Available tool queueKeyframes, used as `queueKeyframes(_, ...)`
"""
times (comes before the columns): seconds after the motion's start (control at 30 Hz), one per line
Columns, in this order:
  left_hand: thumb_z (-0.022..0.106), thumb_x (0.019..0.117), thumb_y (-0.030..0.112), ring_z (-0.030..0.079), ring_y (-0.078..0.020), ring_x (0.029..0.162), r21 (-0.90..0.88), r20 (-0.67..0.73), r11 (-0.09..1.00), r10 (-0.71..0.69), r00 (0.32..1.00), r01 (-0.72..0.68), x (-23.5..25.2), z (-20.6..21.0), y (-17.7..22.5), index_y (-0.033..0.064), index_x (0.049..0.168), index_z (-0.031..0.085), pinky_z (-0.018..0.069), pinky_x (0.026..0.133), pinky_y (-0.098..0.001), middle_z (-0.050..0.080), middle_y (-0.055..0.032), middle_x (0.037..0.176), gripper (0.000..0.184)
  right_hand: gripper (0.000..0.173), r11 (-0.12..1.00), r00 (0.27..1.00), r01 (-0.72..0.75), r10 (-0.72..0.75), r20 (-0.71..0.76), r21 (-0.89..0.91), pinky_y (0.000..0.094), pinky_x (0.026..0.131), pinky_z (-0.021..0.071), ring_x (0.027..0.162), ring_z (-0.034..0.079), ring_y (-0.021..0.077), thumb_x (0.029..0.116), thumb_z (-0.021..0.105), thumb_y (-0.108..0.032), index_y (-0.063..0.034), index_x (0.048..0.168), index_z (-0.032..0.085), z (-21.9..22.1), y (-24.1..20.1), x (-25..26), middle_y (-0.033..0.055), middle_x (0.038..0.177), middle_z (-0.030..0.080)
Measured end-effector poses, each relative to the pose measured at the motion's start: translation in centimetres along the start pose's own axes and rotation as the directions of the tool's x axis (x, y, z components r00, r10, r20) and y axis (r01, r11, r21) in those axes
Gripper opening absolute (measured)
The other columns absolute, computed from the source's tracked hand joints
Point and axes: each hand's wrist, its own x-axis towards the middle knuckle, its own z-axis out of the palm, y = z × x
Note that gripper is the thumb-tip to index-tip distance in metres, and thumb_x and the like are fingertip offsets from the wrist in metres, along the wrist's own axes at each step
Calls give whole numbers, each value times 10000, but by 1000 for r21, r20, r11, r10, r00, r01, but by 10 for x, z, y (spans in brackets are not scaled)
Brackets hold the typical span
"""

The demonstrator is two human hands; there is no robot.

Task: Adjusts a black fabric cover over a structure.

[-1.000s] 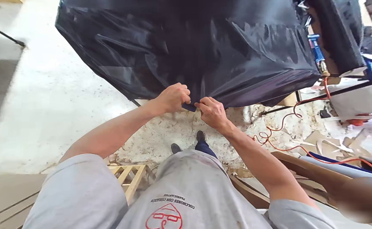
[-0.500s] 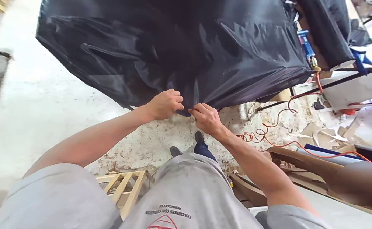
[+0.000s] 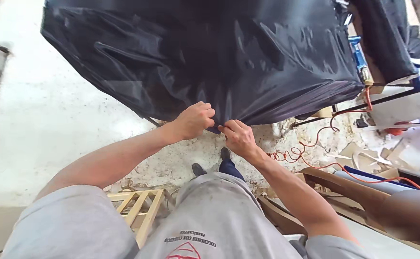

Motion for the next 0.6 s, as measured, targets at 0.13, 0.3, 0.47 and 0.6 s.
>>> queueKeyframes(0.13, 662, 901, 7, 646, -302, 944, 20, 131, 1000, 6, 991, -9, 7, -8, 2, 66, 871, 768, 510, 885, -450, 669, -113, 875, 124, 226, 1000, 1000, 16, -16, 8, -6, 371, 726, 594, 841, 702, 261, 914, 596, 4, -88, 1013, 777, 1, -1, -1, 101, 924, 716)
queueKeyframes(0.3, 607, 944, 22, 646, -317, 962, 23, 125, 999, -43, 991, 40, 2, -1, 4, 77, 938, 768, 511, 907, -458, 674, -125, 905, 171, 222, 1000, 999, 21, -21, -25, 3, 372, 754, 600, 856, 705, 266, 904, 597, 15, -80, 1013, 766, 5, 0, -4, 106, 922, 716)
queueKeyframes(0.47, 568, 975, 63, 603, -327, 1164, -43, 62, 995, -92, 994, 95, -6, 5, 4, 121, 1017, 774, 471, 1003, -510, 670, -123, 1140, 218, 205, 999, 999, 38, -37, -37, 15, 379, 756, 600, 864, 704, 273, 915, 588, 9, -67, 999, 758, 6, 3, -5, 113, 932, 713)
queueKeyframes(0.6, 514, 994, 45, 529, -286, 1347, -8, 37, 995, -100, 994, 100, -12, 10, 12, 106, 1064, 754, 411, 1092, -524, 667, -64, 1318, 258, 202, 999, 998, 44, -44, -33, 13, 384, 745, 599, 856, 704, 276, 907, 594, 9, -66, 1004, 755, 6, 3, -6, 116, 935, 712)
